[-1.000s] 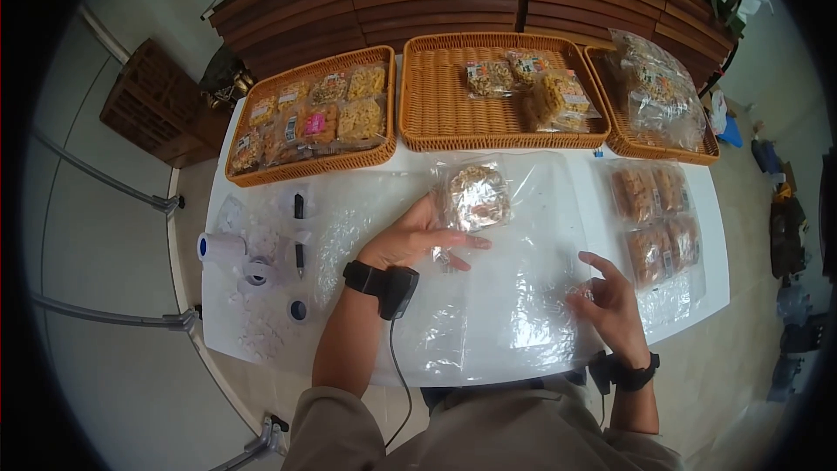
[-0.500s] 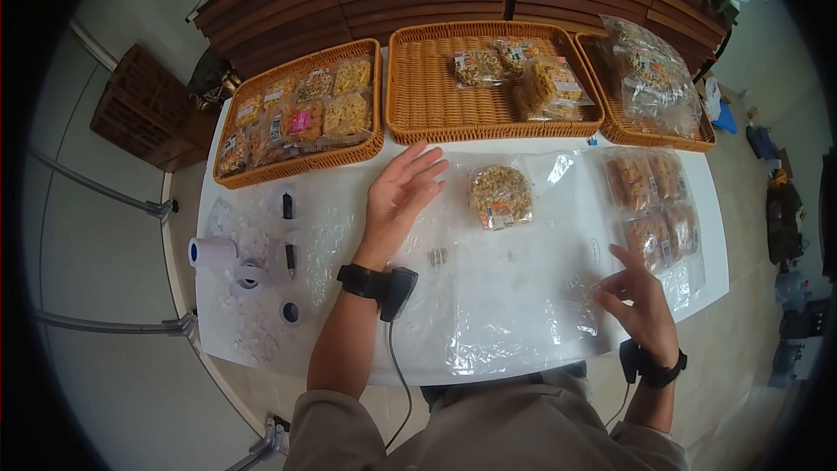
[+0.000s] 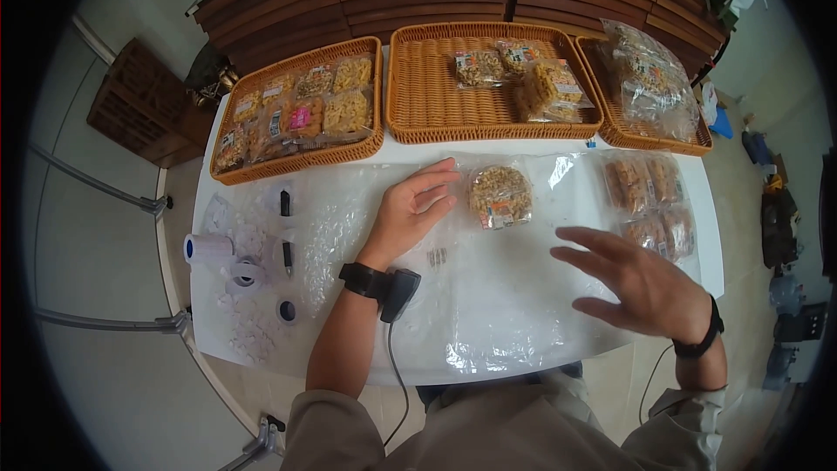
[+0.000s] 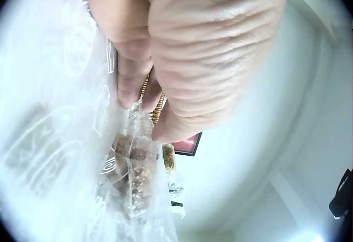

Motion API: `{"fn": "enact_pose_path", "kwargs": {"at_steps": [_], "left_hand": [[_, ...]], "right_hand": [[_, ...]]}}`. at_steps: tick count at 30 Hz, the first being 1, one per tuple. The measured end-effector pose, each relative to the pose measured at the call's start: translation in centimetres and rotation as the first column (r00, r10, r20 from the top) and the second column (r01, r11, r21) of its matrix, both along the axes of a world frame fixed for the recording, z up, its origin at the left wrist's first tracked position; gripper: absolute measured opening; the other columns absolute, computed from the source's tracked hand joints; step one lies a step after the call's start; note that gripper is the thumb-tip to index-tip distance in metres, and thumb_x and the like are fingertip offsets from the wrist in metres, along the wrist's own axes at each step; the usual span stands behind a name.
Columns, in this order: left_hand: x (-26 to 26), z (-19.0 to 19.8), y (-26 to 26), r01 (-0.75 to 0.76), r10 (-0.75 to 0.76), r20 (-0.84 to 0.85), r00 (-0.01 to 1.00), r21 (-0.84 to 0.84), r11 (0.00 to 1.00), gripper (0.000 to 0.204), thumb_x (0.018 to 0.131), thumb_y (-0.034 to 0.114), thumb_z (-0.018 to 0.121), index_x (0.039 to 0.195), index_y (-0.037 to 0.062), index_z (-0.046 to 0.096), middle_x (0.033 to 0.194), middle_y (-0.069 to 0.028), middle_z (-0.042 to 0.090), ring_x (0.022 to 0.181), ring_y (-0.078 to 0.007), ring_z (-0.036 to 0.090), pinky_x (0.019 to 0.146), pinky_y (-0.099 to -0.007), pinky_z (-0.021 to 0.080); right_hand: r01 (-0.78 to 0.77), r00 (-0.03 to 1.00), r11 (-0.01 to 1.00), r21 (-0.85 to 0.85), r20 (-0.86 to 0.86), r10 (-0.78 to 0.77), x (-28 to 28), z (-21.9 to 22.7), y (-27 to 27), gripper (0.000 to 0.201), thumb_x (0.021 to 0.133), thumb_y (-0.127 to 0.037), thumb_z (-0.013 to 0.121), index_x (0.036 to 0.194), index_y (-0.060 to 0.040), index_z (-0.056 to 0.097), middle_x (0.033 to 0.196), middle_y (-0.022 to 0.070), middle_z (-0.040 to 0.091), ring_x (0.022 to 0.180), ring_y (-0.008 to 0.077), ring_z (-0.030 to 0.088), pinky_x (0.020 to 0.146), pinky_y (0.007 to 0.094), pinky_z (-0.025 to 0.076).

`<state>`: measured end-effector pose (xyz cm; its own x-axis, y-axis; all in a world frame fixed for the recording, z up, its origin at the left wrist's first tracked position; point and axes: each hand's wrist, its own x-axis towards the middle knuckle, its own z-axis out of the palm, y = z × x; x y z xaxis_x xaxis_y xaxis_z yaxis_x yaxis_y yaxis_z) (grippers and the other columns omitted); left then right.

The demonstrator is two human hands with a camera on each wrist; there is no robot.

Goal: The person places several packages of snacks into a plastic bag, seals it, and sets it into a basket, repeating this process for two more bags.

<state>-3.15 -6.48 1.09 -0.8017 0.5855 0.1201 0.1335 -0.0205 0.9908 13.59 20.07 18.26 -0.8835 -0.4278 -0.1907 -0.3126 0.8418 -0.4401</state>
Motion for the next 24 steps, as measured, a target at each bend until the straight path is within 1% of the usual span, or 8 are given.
{"fn": "enact_pose_path", "kwargs": {"at_steps": [6,7,10,13,16,19,22,24], "left_hand": [[-0.1,-0.5,0.0,-0.015,0.015,-0.028,0.999,-0.009,1.000,0.038,0.091,-0.006,0.061,0.129,0.0001,0.061,0.151,-0.0120,0.044,0.136,-0.0190,0.046,0.109,-0.0329,0.044],[-0.1,-0.4,0.0,-0.016,0.016,-0.026,1.000,-0.005,1.000,0.038,0.091,-0.007,0.061,0.128,0.0001,0.062,0.152,-0.0120,0.043,0.136,-0.0193,0.046,0.109,-0.0329,0.044],[0.1,0.0,0.2,-0.021,0.021,-0.012,1.000,0.011,1.000,0.039,0.090,-0.004,0.063,0.129,0.0019,0.062,0.154,-0.0123,0.040,0.137,-0.0206,0.045,0.109,-0.0338,0.044],[0.2,0.2,0.2,-0.010,-0.020,-0.234,0.972,-0.128,0.992,0.044,0.089,-0.002,0.067,0.132,0.0040,0.061,0.155,-0.0124,0.039,0.137,-0.0218,0.046,0.109,-0.0351,0.044],[0.1,-0.1,0.1,-0.044,-0.040,-0.353,0.935,-0.226,0.973,0.048,0.088,0.000,0.069,0.134,0.0049,0.059,0.156,-0.0118,0.037,0.136,-0.0213,0.046,0.109,-0.0365,0.045],[0.4,0.3,0.3,-0.025,0.005,-0.152,0.988,-0.124,0.992,0.049,0.088,0.000,0.068,0.136,0.0041,0.057,0.155,-0.0109,0.038,0.136,-0.0199,0.046,0.108,-0.0369,0.046],[0.5,0.0,0.3,-0.038,0.028,-0.107,0.994,-0.090,0.995,0.053,0.088,0.000,0.069,0.139,0.0032,0.053,0.155,-0.0101,0.038,0.134,-0.0194,0.048,0.107,-0.0365,0.047],[0.4,-0.4,0.4,-0.077,0.071,-0.115,0.991,-0.042,0.996,0.058,0.088,0.000,0.070,0.142,0.0020,0.049,0.155,-0.0105,0.038,0.133,-0.0204,0.049,0.105,-0.0353,0.048]], "right_hand": [[-0.069,0.993,0.994,0.083,-0.085,0.076,-4.3,-2.2,-0.8,0.061,0.086,-0.016,0.070,0.142,-0.0040,0.047,0.150,0.0183,0.040,0.133,0.0361,0.047,0.106,0.0428,0.047],[-0.088,0.988,0.986,0.140,-0.114,0.104,-4.8,-2.7,-1.0,0.065,0.086,-0.017,0.071,0.144,-0.0050,0.044,0.152,0.0186,0.038,0.137,0.0355,0.043,0.108,0.0429,0.046],[-0.178,0.954,0.978,0.112,-0.224,0.199,-6.4,-4.5,-1.4,0.065,0.087,-0.018,0.071,0.145,-0.0057,0.043,0.153,0.0183,0.037,0.139,0.0348,0.041,0.108,0.0428,0.046],[-0.214,0.947,0.971,0.104,-0.220,0.232,-7.7,-5.9,-1.6,0.064,0.088,-0.021,0.070,0.145,-0.0064,0.044,0.153,0.0182,0.037,0.139,0.0343,0.040,0.109,0.0428,0.045],[-0.230,0.943,0.966,0.120,-0.217,0.252,-8.4,-6.5,-1.3,0.060,0.089,-0.024,0.069,0.142,-0.0048,0.048,0.151,0.0187,0.041,0.139,0.0344,0.041,0.109,0.0422,0.044],[-0.230,0.957,0.969,0.088,-0.161,0.242,-8.8,-5.6,-0.8,0.056,0.090,-0.026,0.068,0.138,-0.0028,0.052,0.148,0.0192,0.045,0.134,0.0354,0.046,0.107,0.0414,0.045],[-0.128,0.992,0.989,0.068,-0.008,0.128,-9.0,-4.5,-0.6,0.051,0.089,-0.025,0.070,0.132,-0.0010,0.057,0.147,0.0176,0.047,0.127,0.0374,0.052,0.104,0.0429,0.046],[-0.053,0.999,0.996,0.078,0.012,0.052,-9.0,-4.8,-0.1,0.054,0.087,-0.026,0.072,0.133,-0.0019,0.055,0.146,0.0182,0.047,0.124,0.0378,0.054,0.103,0.0431,0.047]]}}
